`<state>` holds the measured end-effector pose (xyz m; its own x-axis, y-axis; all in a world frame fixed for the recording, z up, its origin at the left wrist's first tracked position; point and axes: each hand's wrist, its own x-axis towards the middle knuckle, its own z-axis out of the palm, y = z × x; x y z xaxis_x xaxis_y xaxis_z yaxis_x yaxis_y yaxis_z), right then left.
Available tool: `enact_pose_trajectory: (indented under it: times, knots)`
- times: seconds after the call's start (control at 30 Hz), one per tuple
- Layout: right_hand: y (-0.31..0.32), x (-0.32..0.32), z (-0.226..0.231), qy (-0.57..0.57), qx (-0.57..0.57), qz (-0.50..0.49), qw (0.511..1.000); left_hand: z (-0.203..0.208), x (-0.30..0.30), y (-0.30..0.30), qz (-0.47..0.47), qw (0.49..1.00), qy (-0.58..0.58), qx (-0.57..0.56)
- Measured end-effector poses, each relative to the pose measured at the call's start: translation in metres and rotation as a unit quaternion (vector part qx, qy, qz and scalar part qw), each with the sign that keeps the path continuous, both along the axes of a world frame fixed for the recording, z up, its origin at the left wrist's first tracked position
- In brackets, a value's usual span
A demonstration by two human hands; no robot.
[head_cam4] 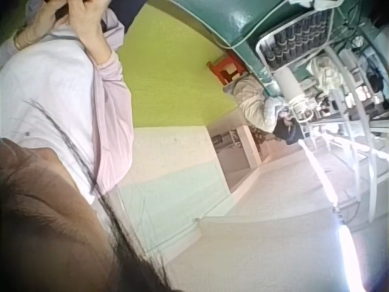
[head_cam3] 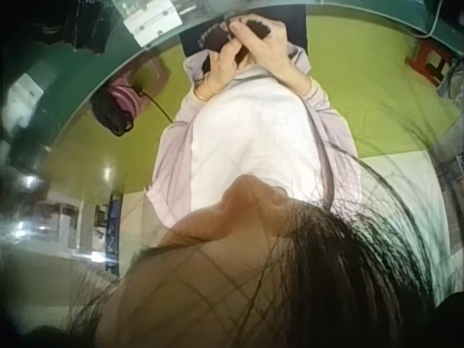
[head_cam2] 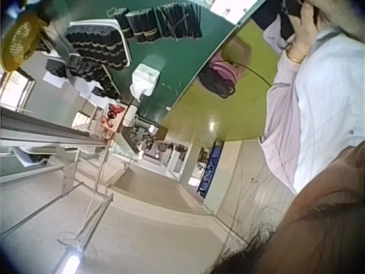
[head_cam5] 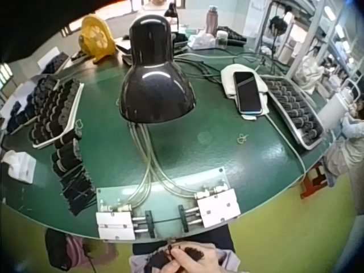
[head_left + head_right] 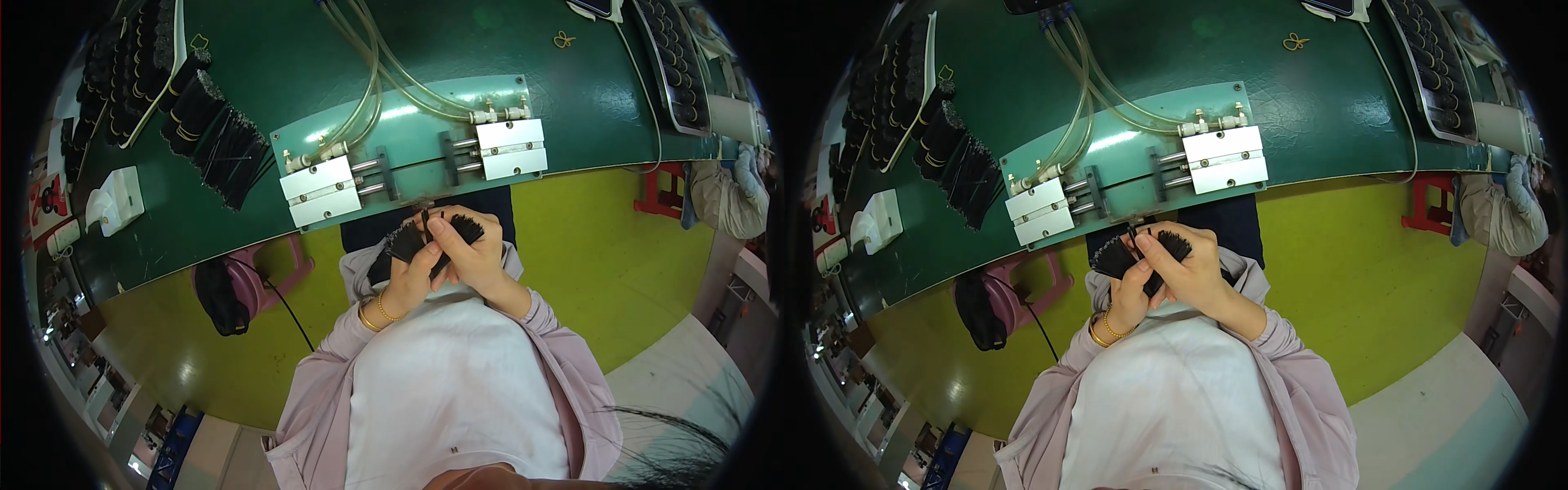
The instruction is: Assembling or sorting small electronic components at a factory workstation.
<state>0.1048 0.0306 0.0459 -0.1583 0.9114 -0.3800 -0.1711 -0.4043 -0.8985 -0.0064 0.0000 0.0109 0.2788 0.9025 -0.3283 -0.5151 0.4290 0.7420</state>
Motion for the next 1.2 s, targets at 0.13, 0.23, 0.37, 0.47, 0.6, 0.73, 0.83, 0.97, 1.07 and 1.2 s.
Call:
enact_pose_trajectory:
  times: [0.13, 0.23, 0.37, 0.47, 0.6, 0.73, 0.83, 0.97, 1.07, 1.2]
  knots:
    - [-0.003, -0.002, -0.005, -0.01, 0.025, -0.014, 1.0, 0.0, 0.001, 0.0, 0.022, 0.999, 0.038, 0.009]
    - [-0.002, -0.002, -0.006, 0.005, 0.024, -0.011, 1.0, -0.001, -0.004, 0.0, -0.016, 1.0, 0.006, -0.009]
    - [0.0, 0.003, -0.007, -0.012, 0.033, 0.029, 0.999, -0.007, -0.01, 0.006, -0.071, 0.997, 0.023, 0.035]
    - [0.001, 0.001, -0.003, -0.001, 0.009, 0.017, 1.0, 0.0, -0.006, 0.001, -0.036, 0.999, 0.02, 0.016]
    - [0.001, -0.001, -0.005, 0.003, 0.007, 0.003, 1.0, -0.001, 0.003, -0.002, 0.022, 0.998, 0.05, 0.013]
    - [0.002, -0.007, -0.006, 0.001, 0.009, -0.023, 1.0, -0.005, 0.003, -0.002, 0.027, 0.998, 0.055, 0.032]
    - [0.003, -0.008, -0.007, -0.005, 0.015, -0.034, 0.999, -0.007, 0.003, -0.002, 0.02, 0.997, 0.055, 0.04]
    - [0.003, -0.008, -0.008, -0.018, 0.034, -0.038, 0.999, -0.005, 0.003, -0.001, 0.022, 0.997, 0.068, 0.038]
    - [0.002, -0.008, -0.009, -0.024, 0.046, -0.044, 0.998, -0.004, 0.004, 0.0, 0.022, 0.996, 0.074, 0.033]
    - [0.002, -0.008, -0.009, -0.012, 0.027, -0.044, 0.999, -0.006, 0.005, 0.0, 0.033, 0.996, 0.072, 0.05]
